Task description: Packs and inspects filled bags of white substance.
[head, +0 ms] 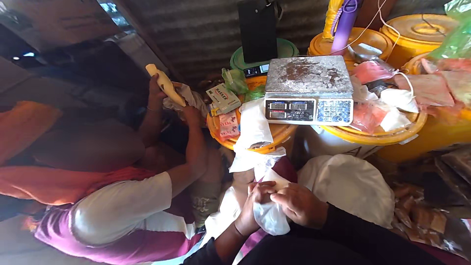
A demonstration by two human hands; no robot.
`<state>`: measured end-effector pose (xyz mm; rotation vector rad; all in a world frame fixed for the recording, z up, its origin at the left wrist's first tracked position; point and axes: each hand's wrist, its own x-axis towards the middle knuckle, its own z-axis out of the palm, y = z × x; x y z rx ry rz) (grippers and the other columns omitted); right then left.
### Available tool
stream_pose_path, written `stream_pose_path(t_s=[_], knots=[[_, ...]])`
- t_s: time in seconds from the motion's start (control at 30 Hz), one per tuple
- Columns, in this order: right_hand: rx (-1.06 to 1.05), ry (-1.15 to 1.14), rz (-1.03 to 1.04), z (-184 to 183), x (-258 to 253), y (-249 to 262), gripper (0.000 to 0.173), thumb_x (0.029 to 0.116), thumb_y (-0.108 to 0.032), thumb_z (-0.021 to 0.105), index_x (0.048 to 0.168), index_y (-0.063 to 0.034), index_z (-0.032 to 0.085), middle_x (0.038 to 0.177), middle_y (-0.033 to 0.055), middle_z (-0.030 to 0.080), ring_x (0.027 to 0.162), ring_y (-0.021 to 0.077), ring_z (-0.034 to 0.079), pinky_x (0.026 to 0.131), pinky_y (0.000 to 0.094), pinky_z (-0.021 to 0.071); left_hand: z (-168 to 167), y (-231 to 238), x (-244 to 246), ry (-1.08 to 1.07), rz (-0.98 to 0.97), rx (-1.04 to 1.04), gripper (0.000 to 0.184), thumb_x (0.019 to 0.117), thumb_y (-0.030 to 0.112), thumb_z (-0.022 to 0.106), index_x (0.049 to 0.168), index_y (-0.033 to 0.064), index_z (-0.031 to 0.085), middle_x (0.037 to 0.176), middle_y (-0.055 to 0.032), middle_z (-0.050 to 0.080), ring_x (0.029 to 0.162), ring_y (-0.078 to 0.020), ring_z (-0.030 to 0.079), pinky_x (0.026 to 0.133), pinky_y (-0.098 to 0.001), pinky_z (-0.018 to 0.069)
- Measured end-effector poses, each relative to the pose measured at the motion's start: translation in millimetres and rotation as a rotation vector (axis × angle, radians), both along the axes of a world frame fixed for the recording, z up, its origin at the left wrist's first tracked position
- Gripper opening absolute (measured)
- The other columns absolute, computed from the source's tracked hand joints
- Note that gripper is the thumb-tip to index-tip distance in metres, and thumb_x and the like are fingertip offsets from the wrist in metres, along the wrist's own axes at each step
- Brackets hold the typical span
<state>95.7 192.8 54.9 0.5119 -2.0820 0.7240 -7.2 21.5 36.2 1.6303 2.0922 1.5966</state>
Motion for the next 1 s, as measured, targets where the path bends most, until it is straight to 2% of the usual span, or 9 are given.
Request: stream_pose_path(t_s=[0.17,0.23,0.37,0.43,0.5,0.63,0.77,0.87,1.0], knots=[[0.059,0.093,0.158,55,-2,-11,0.016,0.1052,-0.009,0.048,0.111,-0.0050,0.062,0.091,0.0107,0.063,0.087,0.0230,0.064,0.089,0.0296,0.0537,35,0,-9,-0.081,-0.303,0.123,0.020,0.0983,0.028,0.062,0.090,0.0119,0.069,0.105,0.0000,0.070,0.118,-0.0084,0.059,0.109,-0.0309,0.0394],[-0.020,0.053,0.164,68,-8,-13,0.017,0.1016,-0.005,0.051,0.111,-0.0026,0.065,0.096,0.0123,0.069,0.094,0.0229,0.068,0.093,0.0304,0.0551,49,-5,-18,-0.349,-0.470,0.095,0.019,0.0985,0.034,0.064,0.100,0.0174,0.074,0.117,0.0104,0.071,0.121,0.0009,0.058,0.108,-0.0233,0.0441],[-0.304,-0.358,0.109,79,-35,-1,0.025,0.0937,-0.003,0.062,0.117,0.0013,0.070,0.102,0.0125,0.073,0.094,0.0213,0.067,0.089,0.0323,0.0538,35,-2,-49,-0.911,-0.677,0.043,0.021,0.0933,0.037,0.071,0.114,0.0316,0.073,0.111,0.0192,0.072,0.103,0.0084,0.064,0.092,-0.0160,0.0524],[-0.458,-0.732,0.105,50,-47,17,0.043,0.0966,-0.012,0.064,0.136,0.0041,0.060,0.116,0.0189,0.069,0.106,0.0254,0.066,0.097,0.0373,0.0530,19,3,-43,-1.189,-0.379,-0.007,0.016,0.0883,0.017,0.070,0.102,0.0228,0.075,0.098,0.0101,0.076,0.092,0.0004,0.069,0.085,-0.0204,0.0566],[-0.630,-1.026,0.130,2,-42,26,0.061,0.0957,-0.025,0.069,0.146,0.0036,0.049,0.134,0.0247,0.060,0.123,0.0313,0.060,0.107,0.0438,0.0492,8,11,-35,-1.349,-0.011,-0.122,0.025,0.0912,-0.005,0.049,0.099,0.0120,0.065,0.087,0.0034,0.075,0.083,-0.0053,0.071,0.079,-0.0247,0.0596],[-0.875,-1.206,0.249,-40,1,16,0.106,0.0771,-0.061,0.076,0.154,0.0017,0.038,0.151,0.0264,0.044,0.138,0.0336,0.046,0.114,0.0471,0.0412,0,12,-30,-1.427,0.069,-0.125,0.022,0.0940,0.000,0.046,0.104,0.0108,0.062,0.087,0.0034,0.074,0.082,-0.0043,0.071,0.078,-0.0236,0.0597],[-0.815,-1.153,0.333,-39,12,16,0.143,0.0561,-0.047,0.094,0.160,0.0062,0.012,0.156,0.0294,0.036,0.141,0.0314,0.044,0.115,0.0410,0.0403,14,25,-25,-1.405,0.262,-0.253,0.017,0.1005,-0.004,0.051,0.113,0.0033,0.060,0.091,0.0002,0.070,0.084,-0.0054,0.068,0.080,-0.0243,0.0575],[-0.985,-1.205,0.280,-37,10,16,0.119,0.0619,-0.031,0.093,0.156,0.0032,0.028,0.147,0.0204,0.051,0.130,0.0205,0.055,0.109,0.0356,0.0469,26,36,-25,-1.487,0.323,-0.291,0.013,0.1015,0.002,0.055,0.114,0.0029,0.061,0.089,-0.0041,0.072,0.082,-0.0100,0.070,0.076,-0.0271,0.0588],[-1.377,-1.392,0.154,-31,9,20,0.074,0.0762,-0.035,0.077,0.137,-0.0038,0.049,0.106,0.0105,0.069,0.090,0.0188,0.070,0.081,0.0396,0.0601,25,42,-18,-1.544,0.323,-0.313,0.011,0.0975,0.003,0.058,0.108,0.0032,0.062,0.086,-0.0083,0.070,0.077,-0.0158,0.070,0.071,-0.0336,0.0594]])
